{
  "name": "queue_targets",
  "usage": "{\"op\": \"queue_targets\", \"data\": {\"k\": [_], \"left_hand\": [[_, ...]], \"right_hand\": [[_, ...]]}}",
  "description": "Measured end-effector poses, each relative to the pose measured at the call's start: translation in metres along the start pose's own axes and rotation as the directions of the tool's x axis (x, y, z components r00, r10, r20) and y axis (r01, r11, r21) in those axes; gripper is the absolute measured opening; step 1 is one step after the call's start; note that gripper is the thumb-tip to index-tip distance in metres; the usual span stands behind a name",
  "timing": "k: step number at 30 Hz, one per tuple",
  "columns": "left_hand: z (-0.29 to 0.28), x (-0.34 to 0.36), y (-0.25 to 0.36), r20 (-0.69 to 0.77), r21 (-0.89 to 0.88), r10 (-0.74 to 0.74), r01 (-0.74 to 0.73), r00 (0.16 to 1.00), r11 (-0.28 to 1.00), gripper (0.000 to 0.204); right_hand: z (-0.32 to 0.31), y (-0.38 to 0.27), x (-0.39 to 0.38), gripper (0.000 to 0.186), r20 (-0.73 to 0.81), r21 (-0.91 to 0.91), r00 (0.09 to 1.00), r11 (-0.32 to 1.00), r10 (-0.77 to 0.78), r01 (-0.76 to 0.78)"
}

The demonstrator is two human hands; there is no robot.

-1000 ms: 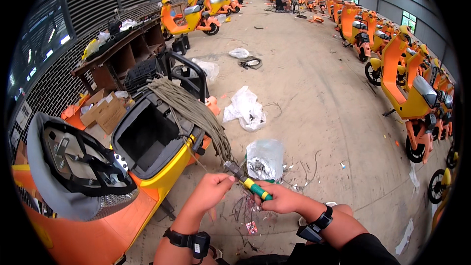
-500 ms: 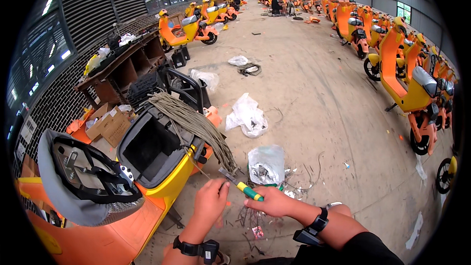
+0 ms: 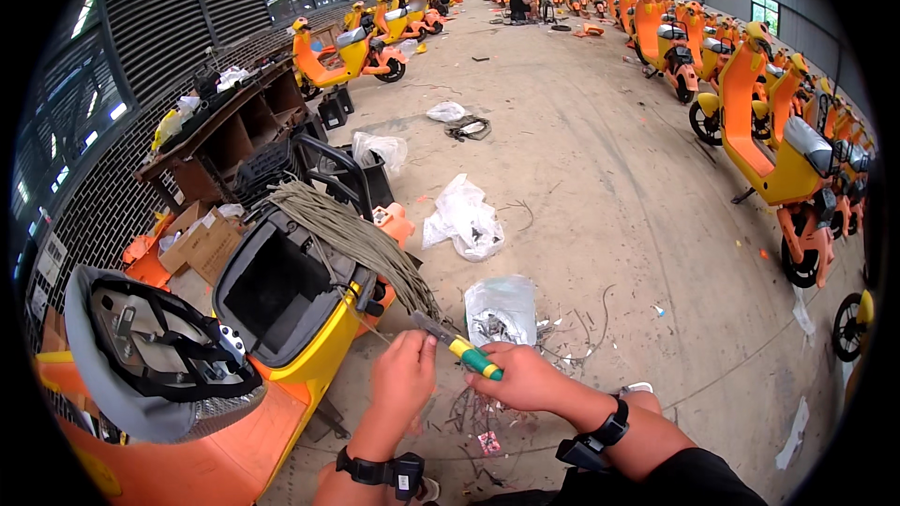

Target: The person uses wire cutters to cut and trim individual electrical wires from a large grey cable bundle while sitting on the floor next to a yellow scooter in a factory service bay.

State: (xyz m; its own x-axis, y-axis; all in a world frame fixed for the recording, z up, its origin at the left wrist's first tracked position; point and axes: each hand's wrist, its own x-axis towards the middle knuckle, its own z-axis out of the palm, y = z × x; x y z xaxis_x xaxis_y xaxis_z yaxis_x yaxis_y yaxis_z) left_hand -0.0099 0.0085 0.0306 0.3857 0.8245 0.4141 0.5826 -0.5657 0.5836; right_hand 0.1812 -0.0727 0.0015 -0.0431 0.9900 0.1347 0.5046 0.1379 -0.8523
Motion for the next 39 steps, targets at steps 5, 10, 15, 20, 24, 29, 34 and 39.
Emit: {"op": "queue_targets", "data": {"k": [5,10,15,20,24,29,34,39], "left_hand": [[0.008,0.009,-0.001,0.053,-0.166,-0.067,0.075,0.996,0.983,0.014],[0.005,0.020,-0.006,0.387,-0.442,-0.297,0.458,0.873,0.771,0.018],[-0.003,0.033,-0.009,0.689,-0.587,-0.214,0.707,0.692,0.395,0.025],[-0.002,0.039,-0.016,0.849,-0.527,0.041,0.850,0.527,-0.006,0.024],[0.008,0.043,-0.019,0.863,-0.498,0.066,0.866,0.500,-0.045,0.022],[0.011,0.051,-0.015,0.859,-0.494,-0.069,0.858,0.506,0.140,0.025],[0.027,0.044,-0.024,0.735,-0.572,-0.172,0.736,0.656,0.361,0.024],[0.037,0.035,-0.021,0.403,-0.439,-0.201,0.382,0.893,0.813,0.021]], "right_hand": [[-0.022,-0.008,-0.001,0.038,0.040,-0.002,0.999,0.999,0.036,-0.036],[-0.031,-0.002,0.002,0.037,0.098,0.022,0.994,0.999,0.044,-0.047],[-0.043,0.007,0.003,0.034,0.161,0.082,0.987,0.996,0.009,-0.022],[-0.058,-0.001,-0.003,0.025,0.188,0.175,0.982,0.984,0.001,-0.035],[-0.054,0.008,-0.004,0.022,0.162,0.229,0.987,0.972,0.016,-0.053],[-0.052,0.012,0.000,0.022,0.154,0.156,0.982,0.978,0.113,-0.137],[-0.040,0.014,0.003,0.026,0.077,0.059,0.981,0.981,0.180,-0.185],[-0.029,0.005,0.008,0.028,0.012,-0.011,0.977,0.977,0.215,-0.215]]}}
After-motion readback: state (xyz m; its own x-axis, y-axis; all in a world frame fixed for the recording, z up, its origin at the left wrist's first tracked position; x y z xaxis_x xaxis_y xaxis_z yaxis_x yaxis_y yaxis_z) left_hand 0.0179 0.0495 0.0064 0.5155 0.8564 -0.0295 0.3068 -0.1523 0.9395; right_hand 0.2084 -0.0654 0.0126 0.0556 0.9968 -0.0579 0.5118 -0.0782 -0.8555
